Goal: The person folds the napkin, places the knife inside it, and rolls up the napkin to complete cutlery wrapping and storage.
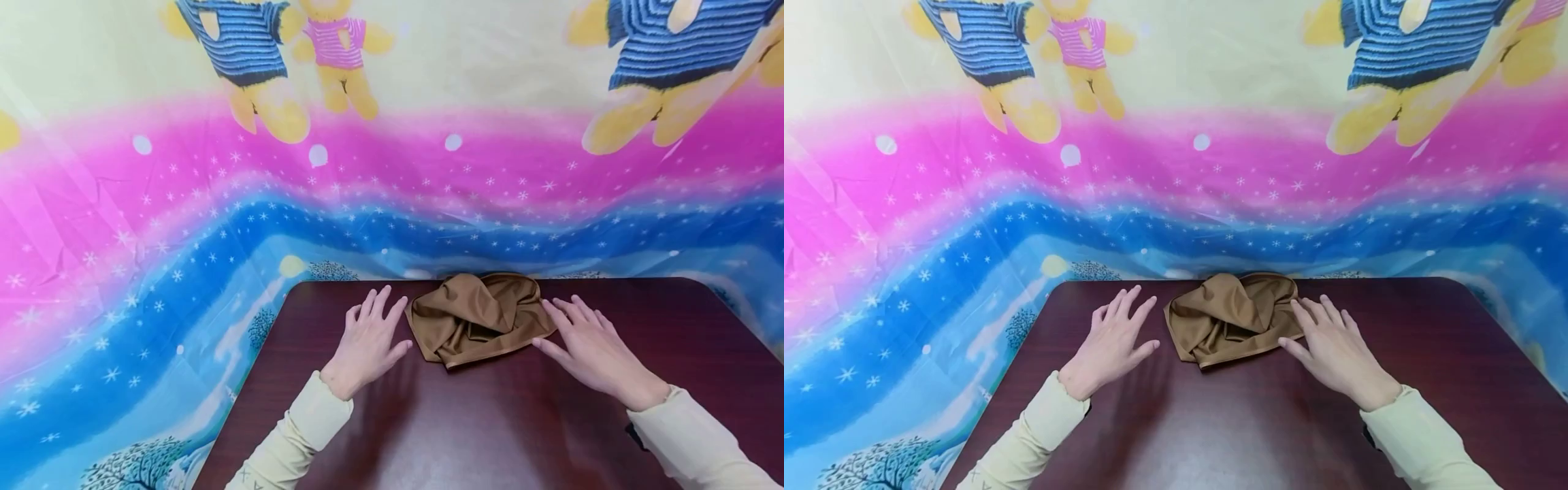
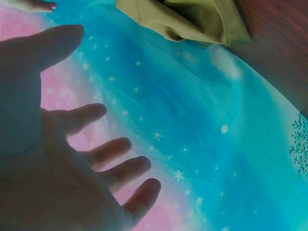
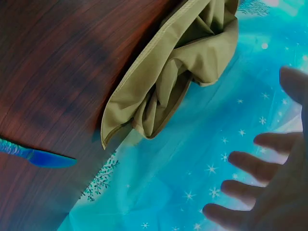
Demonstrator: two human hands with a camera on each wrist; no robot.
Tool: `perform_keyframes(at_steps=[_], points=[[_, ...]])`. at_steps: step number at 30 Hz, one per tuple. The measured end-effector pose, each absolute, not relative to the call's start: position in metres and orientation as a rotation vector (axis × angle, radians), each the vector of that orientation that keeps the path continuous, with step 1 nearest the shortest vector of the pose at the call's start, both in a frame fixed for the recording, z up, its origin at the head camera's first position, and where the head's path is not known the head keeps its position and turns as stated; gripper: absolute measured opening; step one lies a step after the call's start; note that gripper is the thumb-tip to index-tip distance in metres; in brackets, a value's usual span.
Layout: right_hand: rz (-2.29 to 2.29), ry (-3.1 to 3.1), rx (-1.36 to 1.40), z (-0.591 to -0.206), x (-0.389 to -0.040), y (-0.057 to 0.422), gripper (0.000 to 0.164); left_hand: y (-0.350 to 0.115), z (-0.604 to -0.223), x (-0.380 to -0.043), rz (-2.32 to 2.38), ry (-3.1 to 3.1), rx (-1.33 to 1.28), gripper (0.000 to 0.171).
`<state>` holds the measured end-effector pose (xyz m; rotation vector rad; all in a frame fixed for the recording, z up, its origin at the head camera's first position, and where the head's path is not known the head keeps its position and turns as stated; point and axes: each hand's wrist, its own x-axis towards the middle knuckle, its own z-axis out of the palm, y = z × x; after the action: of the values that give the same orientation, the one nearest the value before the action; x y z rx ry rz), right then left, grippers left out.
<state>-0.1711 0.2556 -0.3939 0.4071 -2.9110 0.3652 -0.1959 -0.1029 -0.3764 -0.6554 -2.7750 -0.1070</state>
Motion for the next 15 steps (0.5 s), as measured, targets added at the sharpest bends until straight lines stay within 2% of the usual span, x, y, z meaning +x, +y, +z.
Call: perform_keyframes(at_steps=[6, 13, 15], points=[[0.344, -2.843, 0.343, -0.391, -0.171, 0.259, 0.068, -0.101, -0.378, -0.198, -0.193, -2.693, -0.672, 0.062], [0.357, -2.729, 0.285, -0.393, -0.171, 0.262, 0.032, -0.103, -0.386, -0.201, -0.277, -2.613, -0.674, 0.035], [0.385, -2.729, 0.264, -0.395, -0.171, 0.261, 0.026, -0.104, -0.389, -0.202, -0.285, -2.615, -0.676, 0.026]])
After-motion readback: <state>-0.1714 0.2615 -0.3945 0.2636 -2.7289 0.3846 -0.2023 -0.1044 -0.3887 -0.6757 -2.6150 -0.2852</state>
